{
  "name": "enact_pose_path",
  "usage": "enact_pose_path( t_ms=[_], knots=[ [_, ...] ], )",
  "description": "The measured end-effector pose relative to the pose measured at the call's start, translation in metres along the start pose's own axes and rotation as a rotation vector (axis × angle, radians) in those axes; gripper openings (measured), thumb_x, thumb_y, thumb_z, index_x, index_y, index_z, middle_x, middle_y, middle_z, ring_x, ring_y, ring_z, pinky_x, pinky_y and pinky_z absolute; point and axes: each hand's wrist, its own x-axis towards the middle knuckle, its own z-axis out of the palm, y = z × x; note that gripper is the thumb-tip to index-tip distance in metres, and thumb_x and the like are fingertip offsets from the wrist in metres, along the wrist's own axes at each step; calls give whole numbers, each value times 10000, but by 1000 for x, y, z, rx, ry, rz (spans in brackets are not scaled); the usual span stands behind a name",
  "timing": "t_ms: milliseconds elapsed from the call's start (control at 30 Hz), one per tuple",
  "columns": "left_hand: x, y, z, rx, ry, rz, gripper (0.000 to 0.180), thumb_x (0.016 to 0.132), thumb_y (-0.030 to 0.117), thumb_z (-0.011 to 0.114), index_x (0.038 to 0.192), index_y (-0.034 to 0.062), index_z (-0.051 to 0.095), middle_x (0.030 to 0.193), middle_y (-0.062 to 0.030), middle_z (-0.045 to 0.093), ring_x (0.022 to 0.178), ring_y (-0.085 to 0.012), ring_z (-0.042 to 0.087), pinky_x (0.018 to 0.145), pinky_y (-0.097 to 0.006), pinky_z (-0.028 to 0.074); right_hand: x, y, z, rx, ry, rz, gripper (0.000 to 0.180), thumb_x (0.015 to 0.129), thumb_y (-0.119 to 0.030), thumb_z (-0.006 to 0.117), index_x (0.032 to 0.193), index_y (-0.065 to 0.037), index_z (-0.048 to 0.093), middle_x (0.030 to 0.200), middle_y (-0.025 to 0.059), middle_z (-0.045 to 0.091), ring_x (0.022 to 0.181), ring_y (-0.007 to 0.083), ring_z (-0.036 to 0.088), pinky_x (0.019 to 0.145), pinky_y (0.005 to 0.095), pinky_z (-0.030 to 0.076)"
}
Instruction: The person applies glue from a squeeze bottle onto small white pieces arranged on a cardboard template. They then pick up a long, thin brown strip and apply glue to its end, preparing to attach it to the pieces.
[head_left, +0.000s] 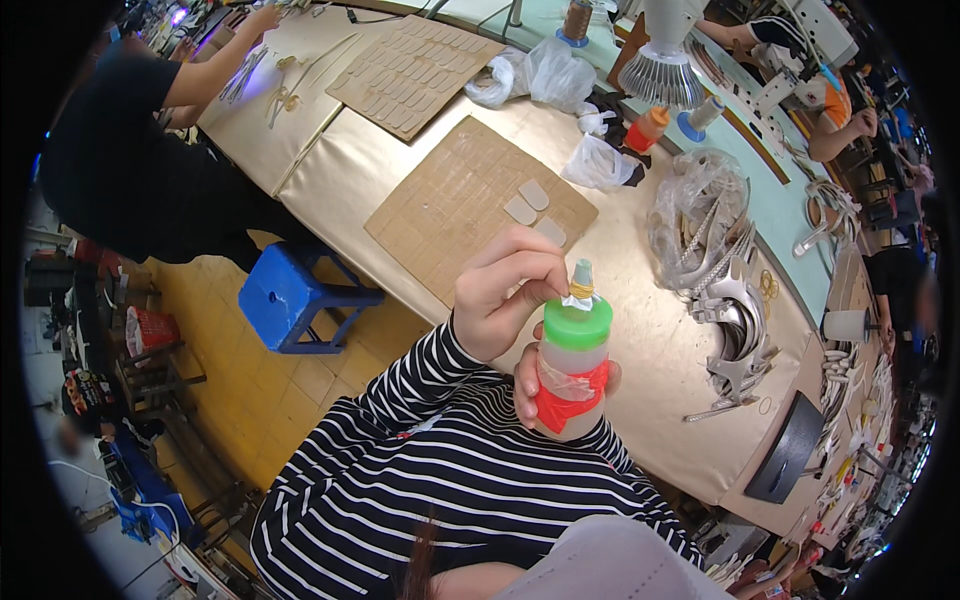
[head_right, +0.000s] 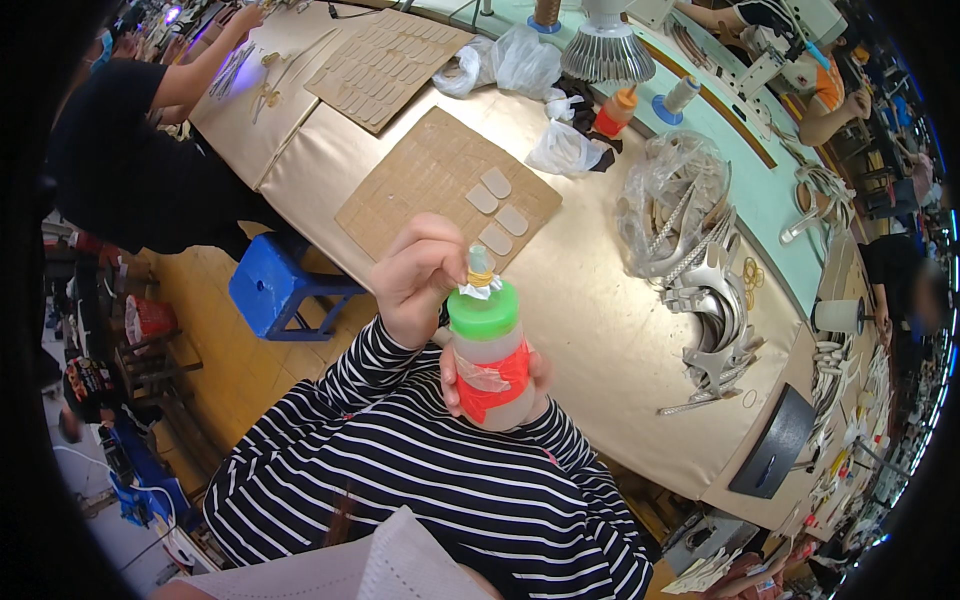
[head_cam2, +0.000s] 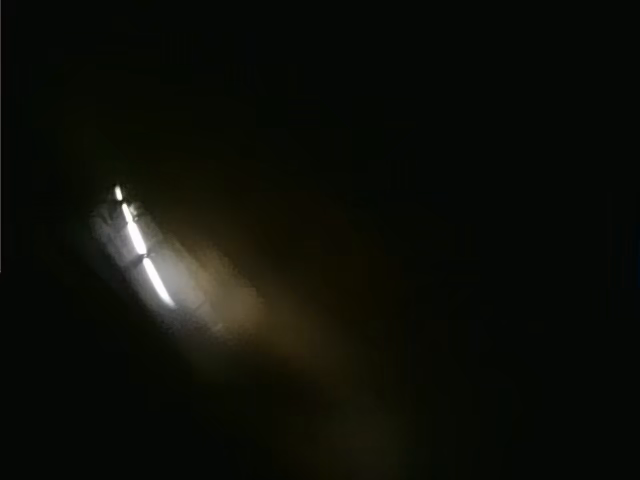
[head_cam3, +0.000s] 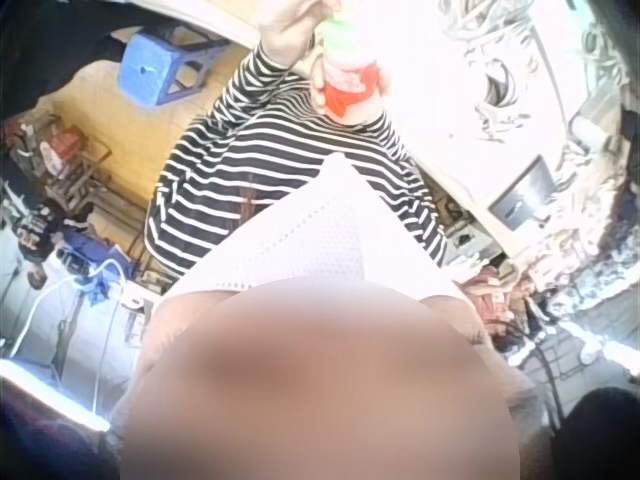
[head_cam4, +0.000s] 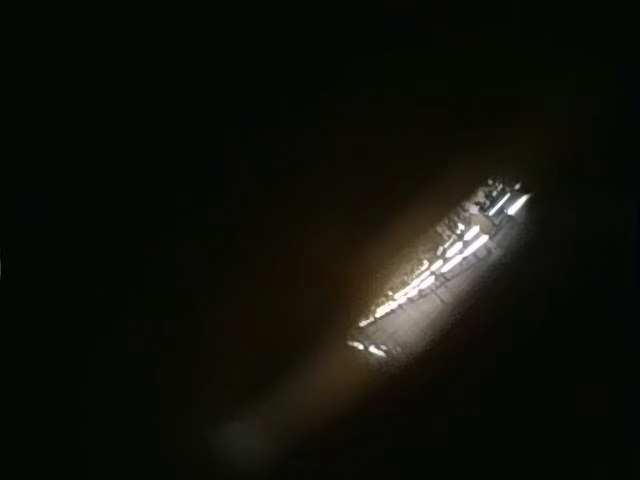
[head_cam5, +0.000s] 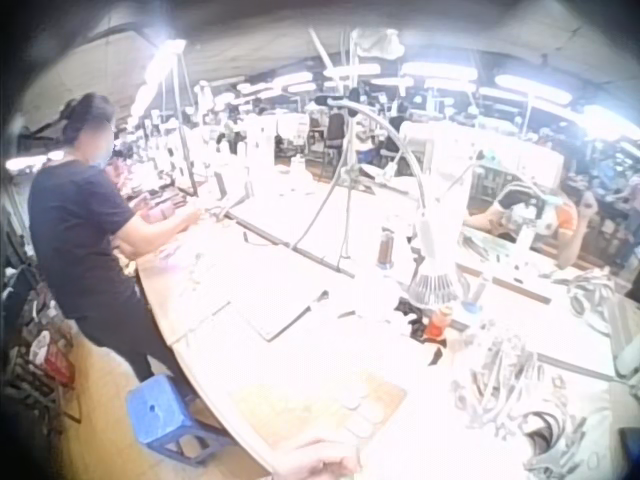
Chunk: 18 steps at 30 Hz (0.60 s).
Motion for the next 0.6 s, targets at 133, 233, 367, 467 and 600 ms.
enact_pose_path(
  t_ms=[133,233,367,467,600],
  knots=[
    [5,7,-7,-127,-182,-100,95,720,-1,640,795,41,599,835,-37,569,836,-202,520,763,-298,404,-4,-4,-4,-24,-15,37,830,723,-442,702,1238,96,336,972,323,510,818,367,603,666,414,554],
    [9,12,-14,-104,-307,-91,81,734,14,636,794,47,593,847,-20,573,894,-199,518,868,-332,374,-9,-3,-6,-15,-7,28,832,696,-389,734,1234,103,333,960,337,513,815,385,607,666,440,553],
    [10,12,-22,7,-408,-154,89,754,74,653,711,32,587,817,-59,580,938,-228,522,991,-444,307,-13,0,-16,19,-9,32,837,694,-399,728,1228,110,334,960,334,511,814,387,609,671,441,553],
    [8,5,-30,0,-495,-153,43,769,46,632,753,35,594,854,-72,586,972,-233,539,1066,-494,208,-13,1,-22,42,-5,88,829,705,-441,697,1215,113,351,973,310,513,827,364,605,680,419,553],
    [3,-11,-24,-314,-338,-291,95,823,38,585,915,33,562,948,-109,595,1006,-239,562,1070,-483,228,2,-3,-25,90,-124,191,789,756,-537,590,1175,105,402,1012,234,513,851,312,590,674,385,537]
  ],
)
